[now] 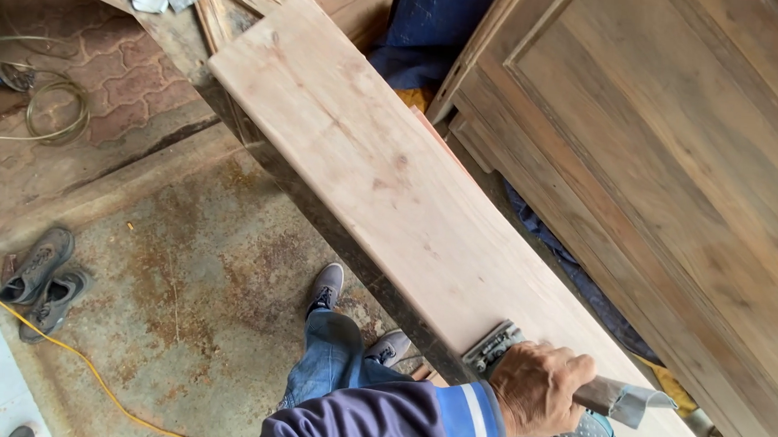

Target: The person is sanding a long wooden plank using an electric orbital sander and manual sandpaper.

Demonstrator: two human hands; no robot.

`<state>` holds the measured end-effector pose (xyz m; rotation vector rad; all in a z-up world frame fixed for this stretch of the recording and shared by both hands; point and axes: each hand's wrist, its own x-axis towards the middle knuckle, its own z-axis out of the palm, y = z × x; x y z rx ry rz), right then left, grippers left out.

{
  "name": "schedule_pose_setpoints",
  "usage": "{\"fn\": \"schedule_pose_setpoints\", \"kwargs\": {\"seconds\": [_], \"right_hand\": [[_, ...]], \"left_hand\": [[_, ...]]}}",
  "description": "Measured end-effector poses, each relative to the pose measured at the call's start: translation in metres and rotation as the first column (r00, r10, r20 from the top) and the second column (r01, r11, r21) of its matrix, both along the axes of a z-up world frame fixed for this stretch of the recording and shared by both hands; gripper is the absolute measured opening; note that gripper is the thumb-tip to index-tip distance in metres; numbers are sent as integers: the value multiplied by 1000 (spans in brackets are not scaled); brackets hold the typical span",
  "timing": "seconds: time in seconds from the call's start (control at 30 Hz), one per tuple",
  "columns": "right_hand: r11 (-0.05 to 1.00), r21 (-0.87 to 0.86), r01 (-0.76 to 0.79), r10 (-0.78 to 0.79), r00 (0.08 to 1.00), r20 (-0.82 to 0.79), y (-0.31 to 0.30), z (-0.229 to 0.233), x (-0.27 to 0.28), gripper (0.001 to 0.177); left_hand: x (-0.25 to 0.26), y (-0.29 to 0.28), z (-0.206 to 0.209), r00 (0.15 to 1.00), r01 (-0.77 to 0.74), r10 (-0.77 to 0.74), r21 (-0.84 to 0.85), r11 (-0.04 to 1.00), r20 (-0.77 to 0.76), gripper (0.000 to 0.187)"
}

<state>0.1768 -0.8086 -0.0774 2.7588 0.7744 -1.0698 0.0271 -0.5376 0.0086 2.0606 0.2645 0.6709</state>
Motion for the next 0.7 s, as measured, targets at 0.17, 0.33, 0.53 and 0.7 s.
{"fn": "schedule_pose_setpoints", "kwargs": {"seconds": [0.17,0.33,0.53,0.7], "right_hand": [[998,-55,9,-10,1000,-15,85,34,-2,74],[999,-9,-46,46,998,29,238,119,-46,47],[928,297,-226,219,974,58,367,127,-47,45],[892,348,-288,288,956,53,472,138,-57,50]], "left_hand": [[8,56,-17,987,73,-75,-21,997,-139,8],[1,147,-19,999,-34,34,1,999,-39,11],[-11,281,-11,993,-71,68,-22,997,-99,15],[-12,380,-27,958,-232,232,19,972,-167,12]]}}
